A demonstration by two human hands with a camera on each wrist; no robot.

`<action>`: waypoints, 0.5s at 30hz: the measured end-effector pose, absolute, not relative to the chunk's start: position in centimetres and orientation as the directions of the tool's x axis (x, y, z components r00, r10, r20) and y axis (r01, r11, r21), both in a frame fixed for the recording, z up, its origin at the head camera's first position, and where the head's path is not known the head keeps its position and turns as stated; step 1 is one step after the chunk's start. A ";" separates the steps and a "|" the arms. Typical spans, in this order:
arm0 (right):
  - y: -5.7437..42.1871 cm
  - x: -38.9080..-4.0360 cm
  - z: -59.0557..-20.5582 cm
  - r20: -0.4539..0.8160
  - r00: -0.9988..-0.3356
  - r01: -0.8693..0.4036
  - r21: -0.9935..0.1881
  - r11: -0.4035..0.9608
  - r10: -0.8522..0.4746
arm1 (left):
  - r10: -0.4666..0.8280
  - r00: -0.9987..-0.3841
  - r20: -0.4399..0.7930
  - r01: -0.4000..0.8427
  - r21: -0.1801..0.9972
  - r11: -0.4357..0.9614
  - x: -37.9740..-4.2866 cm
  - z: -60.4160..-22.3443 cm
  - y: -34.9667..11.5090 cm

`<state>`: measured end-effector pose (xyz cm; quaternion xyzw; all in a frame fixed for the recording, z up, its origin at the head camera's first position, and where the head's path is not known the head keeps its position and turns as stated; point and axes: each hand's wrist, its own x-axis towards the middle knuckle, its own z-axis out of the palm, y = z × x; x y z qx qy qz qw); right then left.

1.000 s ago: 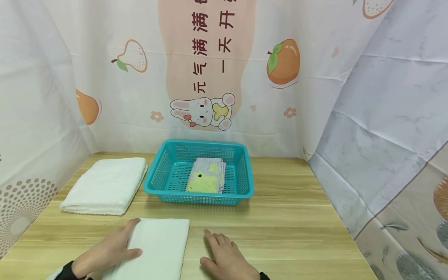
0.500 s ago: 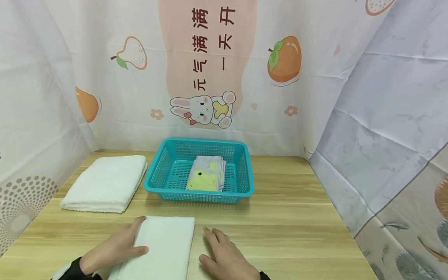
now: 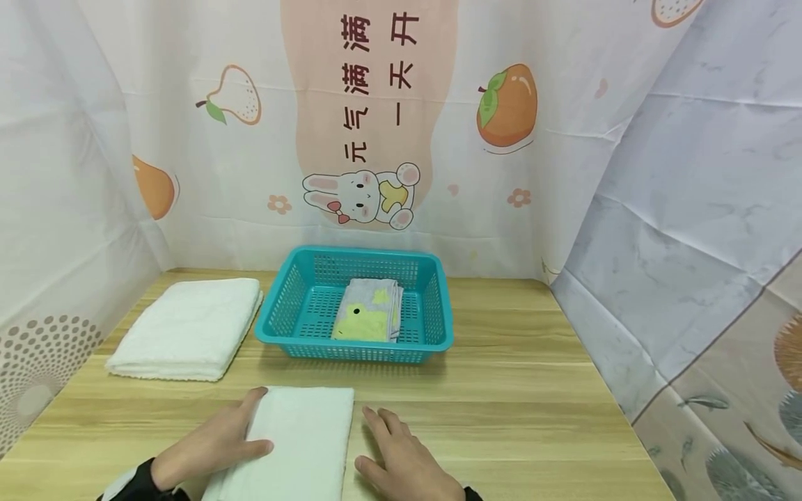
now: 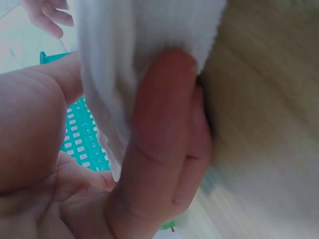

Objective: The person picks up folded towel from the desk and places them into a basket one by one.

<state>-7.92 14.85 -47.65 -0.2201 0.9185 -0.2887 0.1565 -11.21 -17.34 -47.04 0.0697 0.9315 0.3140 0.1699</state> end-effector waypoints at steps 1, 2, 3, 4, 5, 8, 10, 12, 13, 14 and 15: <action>14.9 -7.9 -47.6 -0.155 -0.852 -0.321 -0.599 0.733 -0.500 | 0.239 -0.932 -0.271 0.026 0.608 0.793 -11.2 -47.0 -17.3; 14.9 -7.8 -47.6 -0.151 -0.850 -0.327 -0.599 0.731 -0.504 | 0.240 -0.933 -0.267 0.031 0.607 0.794 -11.2 -47.1 -17.3; 14.9 -7.8 -47.6 -0.145 -0.849 -0.333 -0.599 0.728 -0.508 | 0.242 -0.934 -0.262 0.037 0.603 0.797 -11.1 -47.1 -17.2; 14.9 -7.8 -47.6 -0.141 -0.848 -0.339 -0.599 0.726 -0.511 | 0.242 -0.935 -0.259 0.041 0.601 0.798 -11.1 -47.1 -17.2; 14.9 -7.8 -47.7 -0.137 -0.847 -0.343 -0.599 0.724 -0.514 | 0.244 -0.936 -0.254 0.045 0.600 0.798 -11.1 -47.1 -17.1; 14.9 -7.7 -47.7 -0.130 -0.847 -0.347 -0.599 0.721 -0.516 | 0.246 -0.937 -0.246 0.051 0.602 0.797 -11.1 -47.2 -17.0; 14.9 -7.7 -47.7 -0.131 -0.848 -0.346 -0.598 0.723 -0.514 | 0.252 -0.937 -0.244 0.055 0.606 0.793 -11.1 -47.1 -16.8; 14.9 -7.8 -47.7 -0.138 -0.851 -0.335 -0.601 0.726 -0.507 | 0.257 -0.935 -0.245 0.058 0.608 0.792 -11.1 -47.1 -16.7; 14.9 -7.8 -47.7 -0.142 -0.853 -0.330 -0.602 0.728 -0.503 | 0.260 -0.934 -0.245 0.061 0.608 0.791 -11.1 -47.1 -16.7; 14.9 -7.8 -47.7 -0.148 -0.854 -0.321 -0.603 0.730 -0.498 | 0.263 -0.933 -0.244 0.063 0.611 0.789 -11.1 -47.1 -16.6; 14.9 -7.8 -47.8 -0.154 -0.856 -0.314 -0.605 0.732 -0.494 | 0.266 -0.932 -0.244 0.065 0.612 0.788 -11.2 -47.2 -16.6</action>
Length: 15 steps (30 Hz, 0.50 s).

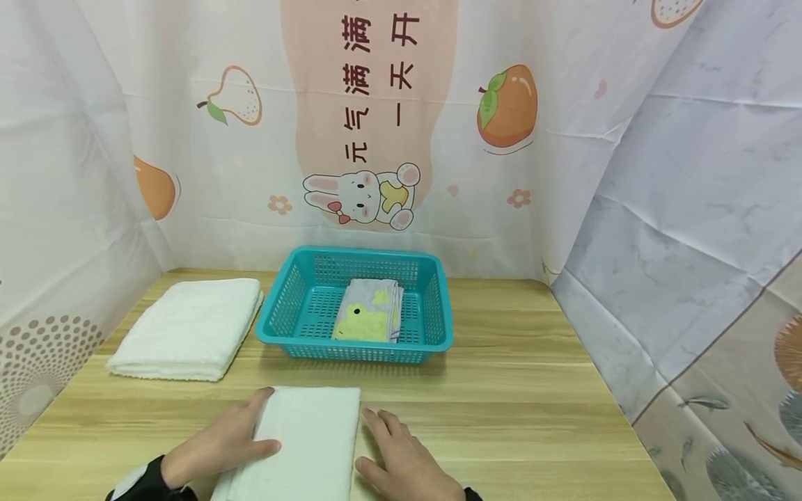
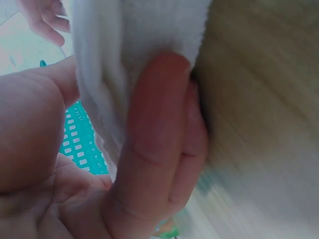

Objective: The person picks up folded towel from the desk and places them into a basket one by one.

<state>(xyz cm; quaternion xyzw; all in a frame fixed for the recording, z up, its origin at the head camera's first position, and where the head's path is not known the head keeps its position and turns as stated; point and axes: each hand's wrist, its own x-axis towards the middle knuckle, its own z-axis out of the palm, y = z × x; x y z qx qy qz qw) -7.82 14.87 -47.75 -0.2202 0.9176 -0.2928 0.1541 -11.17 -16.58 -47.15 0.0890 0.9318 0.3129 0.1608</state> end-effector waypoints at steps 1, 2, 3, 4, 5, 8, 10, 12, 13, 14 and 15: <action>14.9 -7.8 -47.7 -0.159 -0.857 -0.307 -0.606 0.734 -0.490 | 0.268 -0.931 -0.246 0.063 0.616 0.786 -11.2 -47.1 -16.5; 14.9 -7.9 -47.7 -0.167 -0.858 -0.297 -0.609 0.735 -0.485 | 0.268 -0.931 -0.248 0.061 0.618 0.784 -11.2 -47.1 -16.4; 14.8 -7.9 -47.7 -0.175 -0.859 -0.289 -0.611 0.737 -0.482 | 0.270 -0.930 -0.251 0.059 0.622 0.781 -11.2 -47.1 -16.4; 14.8 -7.8 -47.7 -0.184 -0.859 -0.281 -0.612 0.739 -0.478 | 0.270 -0.929 -0.253 0.056 0.625 0.779 -11.2 -47.1 -16.3; 14.8 -7.9 -47.7 -0.195 -0.859 -0.270 -0.614 0.742 -0.474 | 0.272 -0.928 -0.254 0.056 0.628 0.776 -11.1 -47.1 -16.2; 14.8 -7.9 -47.8 -0.216 -0.856 -0.251 -0.621 0.743 -0.470 | 0.285 -0.926 -0.247 0.067 0.636 0.769 -11.0 -47.1 -16.1; 14.8 -7.9 -47.8 -0.227 -0.854 -0.241 -0.625 0.743 -0.468 | 0.292 -0.925 -0.242 0.072 0.643 0.762 -11.0 -47.1 -16.1; 14.8 -7.8 -47.8 -0.229 -0.852 -0.240 -0.627 0.741 -0.470 | 0.305 -0.922 -0.239 0.081 0.650 0.756 -11.0 -47.1 -16.0; 14.8 -7.8 -47.8 -0.224 -0.852 -0.247 -0.625 0.740 -0.474 | 0.306 -0.921 -0.240 0.080 0.653 0.753 -11.0 -47.1 -16.0; 14.8 -7.8 -47.8 -0.220 -0.851 -0.253 -0.623 0.740 -0.477 | 0.307 -0.920 -0.244 0.075 0.658 0.749 -11.0 -47.1 -15.9; 14.8 -7.8 -47.8 -0.219 -0.850 -0.258 -0.621 0.740 -0.480 | 0.306 -0.919 -0.249 0.070 0.660 0.748 -11.0 -47.1 -15.8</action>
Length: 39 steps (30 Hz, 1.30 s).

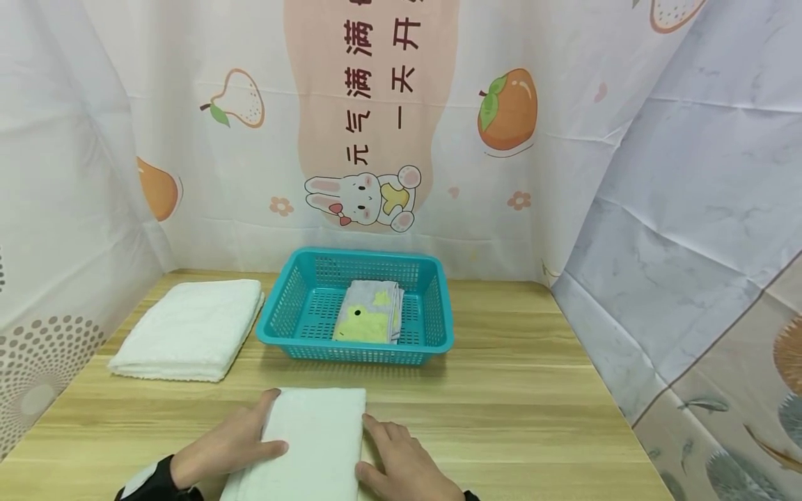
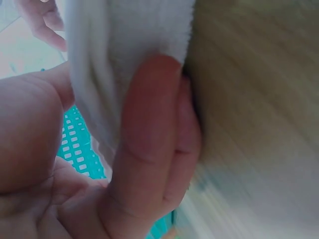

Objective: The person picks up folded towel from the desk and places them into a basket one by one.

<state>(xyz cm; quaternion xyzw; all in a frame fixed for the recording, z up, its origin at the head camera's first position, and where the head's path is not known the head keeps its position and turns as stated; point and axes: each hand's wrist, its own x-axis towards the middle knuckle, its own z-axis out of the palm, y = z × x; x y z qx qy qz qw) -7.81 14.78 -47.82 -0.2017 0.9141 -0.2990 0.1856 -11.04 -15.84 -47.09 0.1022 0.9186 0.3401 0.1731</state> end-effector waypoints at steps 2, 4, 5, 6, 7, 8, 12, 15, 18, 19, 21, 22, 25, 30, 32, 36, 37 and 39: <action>14.8 -7.8 -47.9 -0.213 -0.848 -0.271 -0.614 0.741 -0.486 | 0.305 -0.918 -0.254 0.066 0.660 0.748 -11.1 -47.1 -15.7; 14.8 -7.9 -48.0 -0.209 -0.845 -0.285 -0.604 0.744 -0.493 | 0.298 -0.919 -0.259 0.057 0.659 0.750 -11.2 -47.2 -15.5; 14.7 -7.9 -48.0 -0.212 -0.844 -0.285 -0.602 0.746 -0.493 | 0.299 -0.919 -0.258 0.061 0.656 0.752 -11.2 -47.2 -15.5; 14.7 -7.9 -48.1 -0.213 -0.843 -0.287 -0.600 0.746 -0.495 | 0.299 -0.919 -0.255 0.063 0.655 0.753 -11.1 -47.2 -15.4; 14.7 -7.9 -48.1 -0.211 -0.842 -0.293 -0.595 0.748 -0.497 | 0.299 -0.920 -0.252 0.066 0.653 0.754 -11.1 -47.2 -15.4; 14.6 -7.9 -48.1 -0.214 -0.842 -0.290 -0.594 0.750 -0.495 | 0.298 -0.922 -0.248 0.069 0.651 0.756 -11.1 -47.3 -15.3; 14.5 -7.8 -48.1 -0.245 -0.844 -0.255 -0.599 0.759 -0.476 | 0.299 -0.922 -0.244 0.071 0.654 0.753 -11.0 -47.4 -15.0; 14.3 -7.9 -48.0 -0.270 -0.844 -0.232 -0.596 0.769 -0.464 | 0.299 -0.920 -0.252 0.064 0.658 0.750 -11.1 -47.4 -14.8; 14.2 -7.9 -48.0 -0.278 -0.842 -0.228 -0.594 0.772 -0.463 | 0.303 -0.918 -0.255 0.062 0.662 0.747 -11.1 -47.4 -14.7; 14.2 -7.9 -48.0 -0.280 -0.841 -0.228 -0.595 0.771 -0.464 | 0.306 -0.917 -0.254 0.065 0.663 0.746 -11.1 -47.4 -14.6; 14.3 -7.8 -48.0 -0.285 -0.840 -0.216 -0.604 0.767 -0.461 | 0.313 -0.917 -0.246 0.074 0.667 0.741 -11.2 -47.5 -14.5; 14.3 -7.8 -48.1 -0.283 -0.840 -0.215 -0.610 0.763 -0.463 | 0.319 -0.917 -0.240 0.080 0.672 0.736 -11.2 -47.6 -14.5; 14.4 -7.7 -48.1 -0.274 -0.838 -0.216 -0.627 0.748 -0.472 | 0.329 -0.916 -0.228 0.093 0.677 0.730 -11.2 -47.7 -14.4; 14.6 -7.5 -47.9 -0.250 -0.826 -0.235 -0.663 0.711 -0.506 | 0.342 -0.915 -0.214 0.110 0.684 0.721 -11.0 -47.7 -14.2; 14.6 -7.4 -47.9 -0.246 -0.821 -0.232 -0.682 0.694 -0.516 | 0.344 -0.916 -0.208 0.114 0.687 0.717 -11.0 -47.7 -14.2; 14.7 -7.4 -47.7 -0.236 -0.814 -0.210 -0.732 0.649 -0.530 | 0.343 -0.913 -0.220 0.102 0.692 0.715 -10.9 -47.7 -14.1; 14.7 -7.3 -47.7 -0.232 -0.813 -0.201 -0.749 0.631 -0.535 | 0.346 -0.912 -0.221 0.102 0.694 0.713 -10.9 -47.8 -14.1; 14.8 -7.3 -47.7 -0.222 -0.808 -0.181 -0.788 0.589 -0.546 | 0.359 -0.906 -0.224 0.107 0.699 0.707 -10.8 -47.8 -14.1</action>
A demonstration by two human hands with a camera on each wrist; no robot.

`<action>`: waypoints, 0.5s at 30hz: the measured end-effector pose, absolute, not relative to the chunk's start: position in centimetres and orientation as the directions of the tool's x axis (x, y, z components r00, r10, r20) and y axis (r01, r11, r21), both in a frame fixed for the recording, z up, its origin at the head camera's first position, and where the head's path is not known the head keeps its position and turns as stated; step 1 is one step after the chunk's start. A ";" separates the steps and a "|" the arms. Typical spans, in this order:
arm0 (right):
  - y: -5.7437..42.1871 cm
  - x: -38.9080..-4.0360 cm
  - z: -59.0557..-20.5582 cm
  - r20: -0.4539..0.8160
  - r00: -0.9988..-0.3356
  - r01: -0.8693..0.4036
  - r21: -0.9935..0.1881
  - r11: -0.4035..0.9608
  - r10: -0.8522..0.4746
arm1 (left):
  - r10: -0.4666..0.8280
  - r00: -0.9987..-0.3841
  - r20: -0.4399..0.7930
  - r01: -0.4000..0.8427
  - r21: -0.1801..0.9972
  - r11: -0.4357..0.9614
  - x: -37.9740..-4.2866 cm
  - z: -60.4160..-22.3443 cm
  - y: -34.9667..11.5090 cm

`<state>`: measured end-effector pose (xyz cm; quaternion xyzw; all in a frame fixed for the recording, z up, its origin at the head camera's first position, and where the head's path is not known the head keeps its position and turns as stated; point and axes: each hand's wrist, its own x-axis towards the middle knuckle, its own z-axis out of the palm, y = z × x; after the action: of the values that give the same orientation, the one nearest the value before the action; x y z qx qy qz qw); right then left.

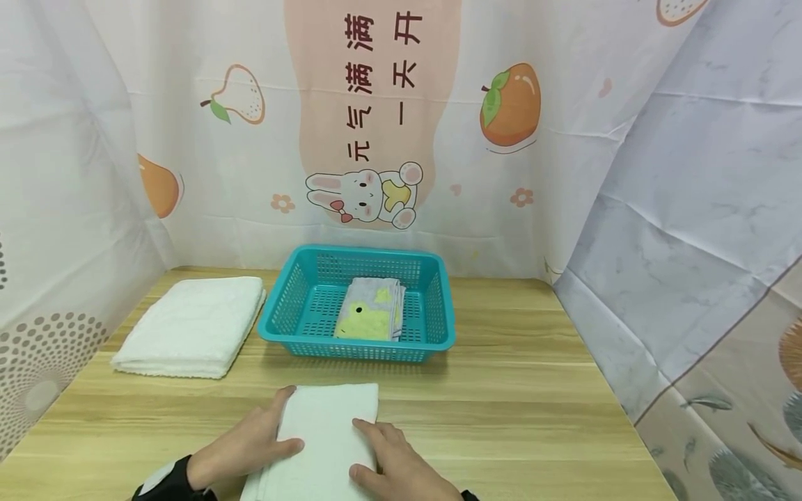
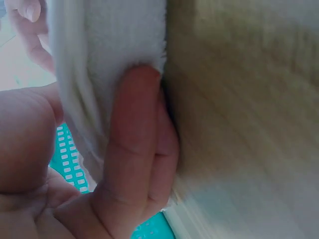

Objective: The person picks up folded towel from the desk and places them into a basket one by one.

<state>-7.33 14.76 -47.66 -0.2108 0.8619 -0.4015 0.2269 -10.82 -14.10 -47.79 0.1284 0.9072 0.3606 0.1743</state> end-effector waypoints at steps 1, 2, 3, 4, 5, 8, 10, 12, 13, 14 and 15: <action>14.8 -7.4 -47.6 -0.222 -0.808 -0.161 -0.807 0.568 -0.546 | 0.370 -0.902 -0.221 0.115 0.703 0.701 -10.8 -47.8 -14.1; 14.8 -7.4 -47.6 -0.217 -0.808 -0.148 -0.825 0.546 -0.548 | 0.380 -0.900 -0.214 0.127 0.705 0.698 -10.7 -47.8 -14.1; 14.8 -7.4 -47.6 -0.212 -0.808 -0.133 -0.843 0.521 -0.550 | 0.392 -0.896 -0.208 0.139 0.708 0.693 -10.5 -47.8 -14.2; 14.8 -7.5 -47.7 -0.199 -0.808 -0.129 -0.859 0.496 -0.555 | 0.405 -0.893 -0.198 0.156 0.709 0.688 -10.4 -47.8 -14.2; 14.8 -7.5 -47.7 -0.194 -0.810 -0.115 -0.873 0.474 -0.554 | 0.419 -0.888 -0.188 0.173 0.708 0.685 -10.3 -47.8 -14.3; 14.8 -7.8 -47.8 -0.186 -0.819 -0.073 -0.905 0.419 -0.543 | 0.458 -0.871 -0.179 0.216 0.698 0.683 -10.0 -47.7 -14.4; 14.8 -7.9 -47.8 -0.190 -0.823 -0.042 -0.919 0.391 -0.536 | 0.485 -0.855 -0.183 0.236 0.696 0.679 -9.8 -47.7 -14.5; 14.7 -8.0 -47.8 -0.206 -0.826 -0.009 -0.926 0.378 -0.525 | 0.508 -0.838 -0.199 0.239 0.704 0.669 -9.7 -47.7 -14.6; 14.6 -8.0 -47.8 -0.210 -0.826 0.000 -0.927 0.374 -0.522 | 0.520 -0.830 -0.201 0.242 0.710 0.661 -9.7 -47.7 -14.7; 14.6 -8.0 -47.8 -0.219 -0.828 0.011 -0.927 0.375 -0.516 | 0.530 -0.823 -0.203 0.241 0.719 0.651 -9.7 -47.7 -14.7; 14.6 -8.1 -47.8 -0.219 -0.831 0.011 -0.926 0.378 -0.512 | 0.540 -0.817 -0.203 0.243 0.729 0.640 -9.6 -47.7 -14.7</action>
<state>-8.05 14.59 -47.83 -0.1581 0.7932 -0.5348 0.2444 -9.63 -14.71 -47.75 0.2219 0.8820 0.3613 0.2058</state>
